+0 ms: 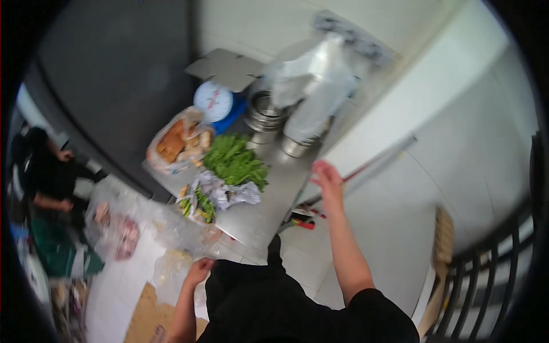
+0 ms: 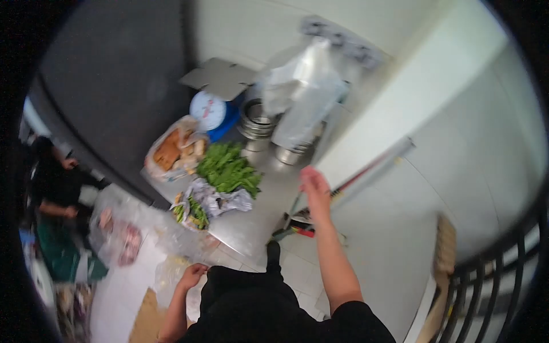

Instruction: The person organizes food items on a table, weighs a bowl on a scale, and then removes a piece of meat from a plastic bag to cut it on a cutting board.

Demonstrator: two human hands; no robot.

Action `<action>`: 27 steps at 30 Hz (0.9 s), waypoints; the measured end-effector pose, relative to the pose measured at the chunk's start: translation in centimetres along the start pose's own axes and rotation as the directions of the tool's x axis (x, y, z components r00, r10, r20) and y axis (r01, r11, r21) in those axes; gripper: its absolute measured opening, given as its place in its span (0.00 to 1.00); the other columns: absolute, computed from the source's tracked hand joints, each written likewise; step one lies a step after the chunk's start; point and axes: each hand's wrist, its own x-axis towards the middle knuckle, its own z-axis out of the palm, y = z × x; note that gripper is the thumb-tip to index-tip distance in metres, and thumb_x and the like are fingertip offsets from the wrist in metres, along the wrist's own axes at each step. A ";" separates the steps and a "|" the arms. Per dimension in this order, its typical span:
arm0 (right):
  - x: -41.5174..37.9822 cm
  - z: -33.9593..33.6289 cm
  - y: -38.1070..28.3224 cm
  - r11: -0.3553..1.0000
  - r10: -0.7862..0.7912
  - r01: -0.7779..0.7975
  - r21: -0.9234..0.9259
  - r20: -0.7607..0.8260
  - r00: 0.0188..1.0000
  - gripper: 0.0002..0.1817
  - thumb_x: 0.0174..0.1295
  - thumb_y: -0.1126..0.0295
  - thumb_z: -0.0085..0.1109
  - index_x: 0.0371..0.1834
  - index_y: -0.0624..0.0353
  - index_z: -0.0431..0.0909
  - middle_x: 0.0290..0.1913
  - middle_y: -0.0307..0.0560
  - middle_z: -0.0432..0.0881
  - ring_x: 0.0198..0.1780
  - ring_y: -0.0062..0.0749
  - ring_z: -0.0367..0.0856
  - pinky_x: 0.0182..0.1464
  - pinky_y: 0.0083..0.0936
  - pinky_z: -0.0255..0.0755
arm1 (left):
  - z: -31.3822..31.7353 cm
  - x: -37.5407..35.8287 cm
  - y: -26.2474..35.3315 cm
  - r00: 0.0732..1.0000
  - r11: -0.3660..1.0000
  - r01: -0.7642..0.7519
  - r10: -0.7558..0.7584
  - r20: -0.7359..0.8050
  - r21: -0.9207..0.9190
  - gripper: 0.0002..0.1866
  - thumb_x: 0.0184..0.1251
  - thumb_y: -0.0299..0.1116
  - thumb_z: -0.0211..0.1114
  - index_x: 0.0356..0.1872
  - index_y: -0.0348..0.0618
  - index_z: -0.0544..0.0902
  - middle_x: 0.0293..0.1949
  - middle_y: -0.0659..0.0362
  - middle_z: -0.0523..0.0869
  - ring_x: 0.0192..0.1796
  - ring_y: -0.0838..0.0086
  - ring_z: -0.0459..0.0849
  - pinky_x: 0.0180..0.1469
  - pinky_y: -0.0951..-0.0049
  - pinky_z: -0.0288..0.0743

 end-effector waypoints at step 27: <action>16.3 -0.3 9.7 0.640 -0.413 0.759 -0.122 0.778 0.473 0.13 0.69 0.67 0.61 0.36 0.66 0.71 0.31 0.55 0.75 0.31 0.46 0.73 0.35 0.41 0.68 | 43.3 -10.7 16.9 0.521 0.907 0.349 -0.398 -0.755 -0.237 0.16 0.75 0.40 0.61 0.56 0.46 0.86 0.47 0.51 0.91 0.51 0.54 0.89 0.54 0.56 0.81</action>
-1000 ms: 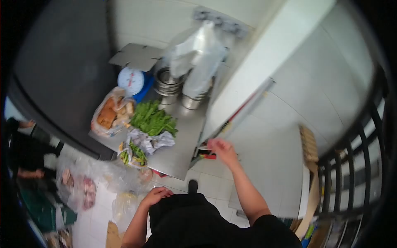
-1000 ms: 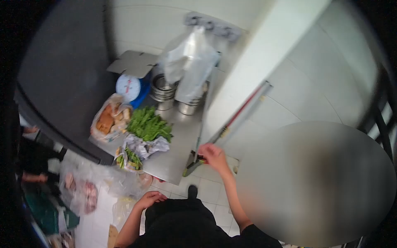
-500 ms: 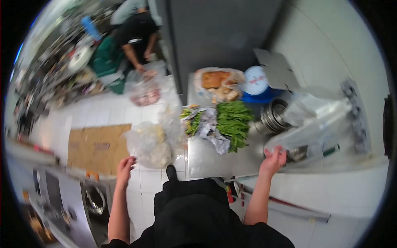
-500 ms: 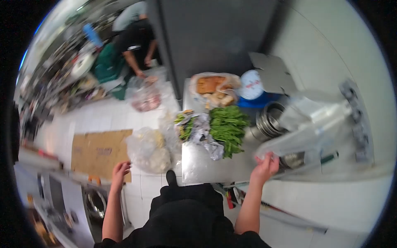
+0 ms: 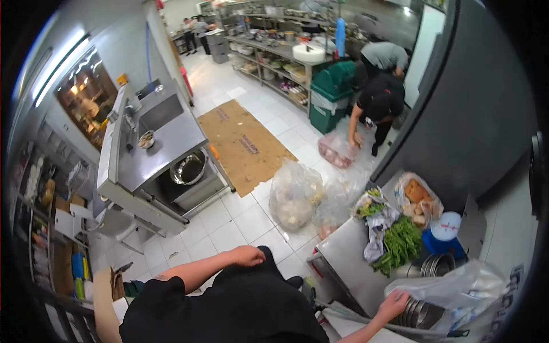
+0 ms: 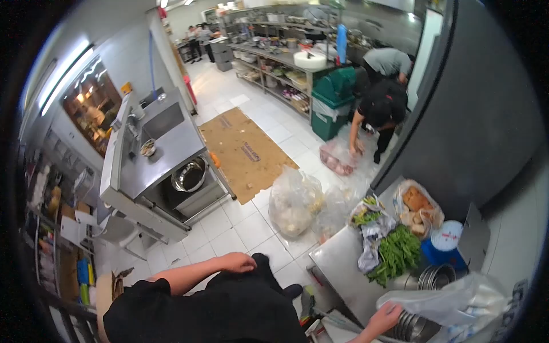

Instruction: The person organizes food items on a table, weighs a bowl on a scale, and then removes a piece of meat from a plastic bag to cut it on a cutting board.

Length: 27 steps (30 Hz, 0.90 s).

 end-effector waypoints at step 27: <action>-20.9 5.3 -33.5 0.761 -0.648 -0.138 0.634 0.735 -0.201 0.30 0.70 0.63 0.66 0.73 0.59 0.72 0.49 0.52 0.89 0.43 0.37 0.89 0.48 0.30 0.81 | 7.6 -15.3 -0.3 0.896 0.469 -0.165 -0.296 -0.330 -0.868 0.21 0.85 0.50 0.54 0.41 0.42 0.82 0.27 0.67 0.78 0.31 0.82 0.76 0.36 0.76 0.73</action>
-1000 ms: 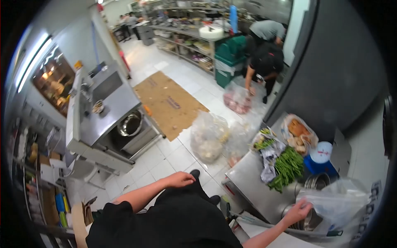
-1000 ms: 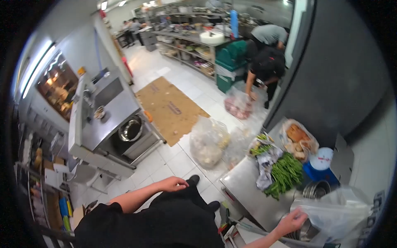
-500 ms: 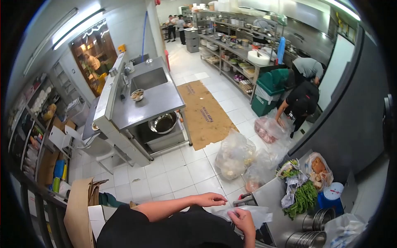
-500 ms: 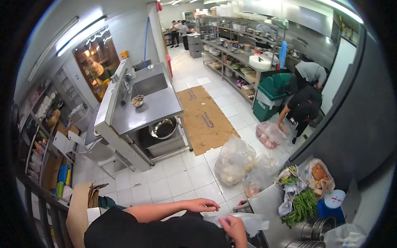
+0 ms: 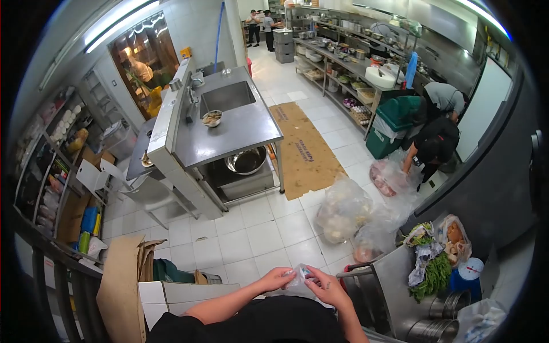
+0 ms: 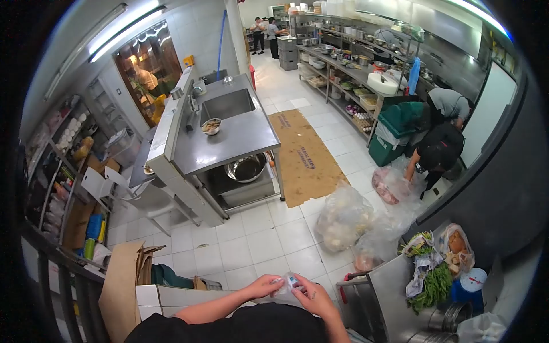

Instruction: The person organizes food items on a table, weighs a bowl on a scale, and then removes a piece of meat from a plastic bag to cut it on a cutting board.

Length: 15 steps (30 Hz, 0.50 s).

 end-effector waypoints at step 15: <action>8.7 -11.0 9.4 0.941 0.174 -0.137 -0.310 0.095 0.980 0.25 0.73 0.50 0.61 0.61 0.58 0.85 0.51 0.54 0.90 0.50 0.38 0.90 0.54 0.32 0.81 | -2.3 8.9 6.2 0.941 0.983 0.088 -0.134 -0.311 -0.159 0.35 0.86 0.61 0.41 0.47 0.41 0.89 0.31 0.62 0.85 0.31 0.79 0.79 0.38 0.73 0.75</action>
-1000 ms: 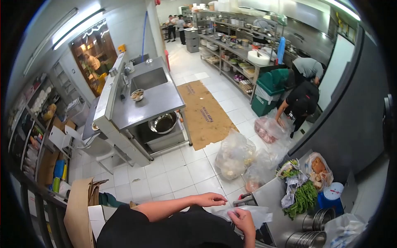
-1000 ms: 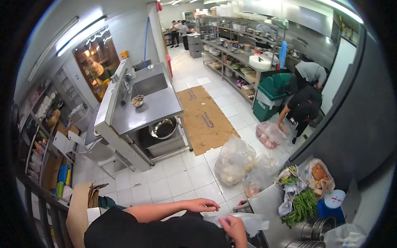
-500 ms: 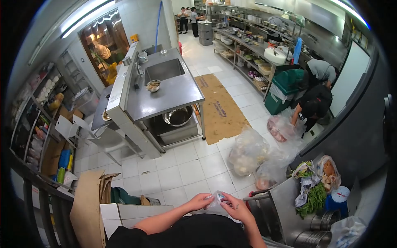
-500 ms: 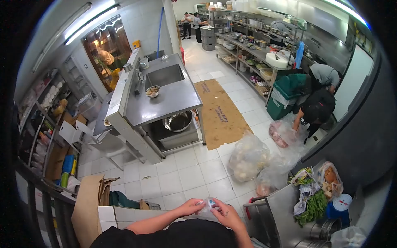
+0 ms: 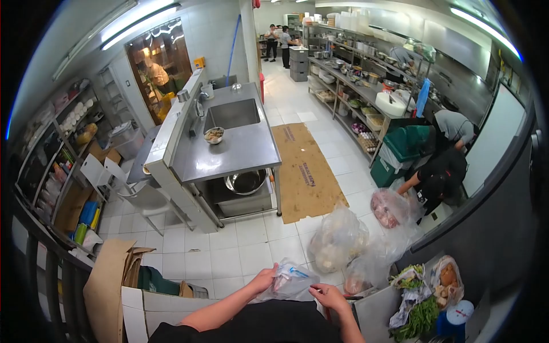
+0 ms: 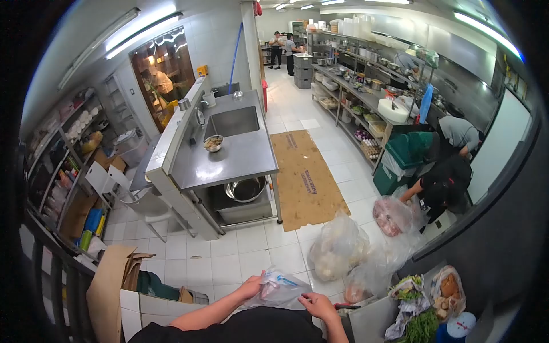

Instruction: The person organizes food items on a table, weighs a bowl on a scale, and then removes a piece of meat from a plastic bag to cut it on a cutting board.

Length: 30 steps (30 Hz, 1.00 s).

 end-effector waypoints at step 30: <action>25.5 -3.5 -1.5 0.968 0.247 -0.226 0.105 -0.267 0.932 0.33 0.70 0.48 0.64 0.64 0.68 0.79 0.54 0.63 0.87 0.52 0.48 0.88 0.56 0.36 0.79 | -13.8 20.0 12.6 0.989 0.845 0.108 -0.037 0.144 -0.524 0.22 0.85 0.45 0.50 0.63 0.41 0.82 0.56 0.58 0.87 0.57 0.70 0.86 0.60 0.67 0.80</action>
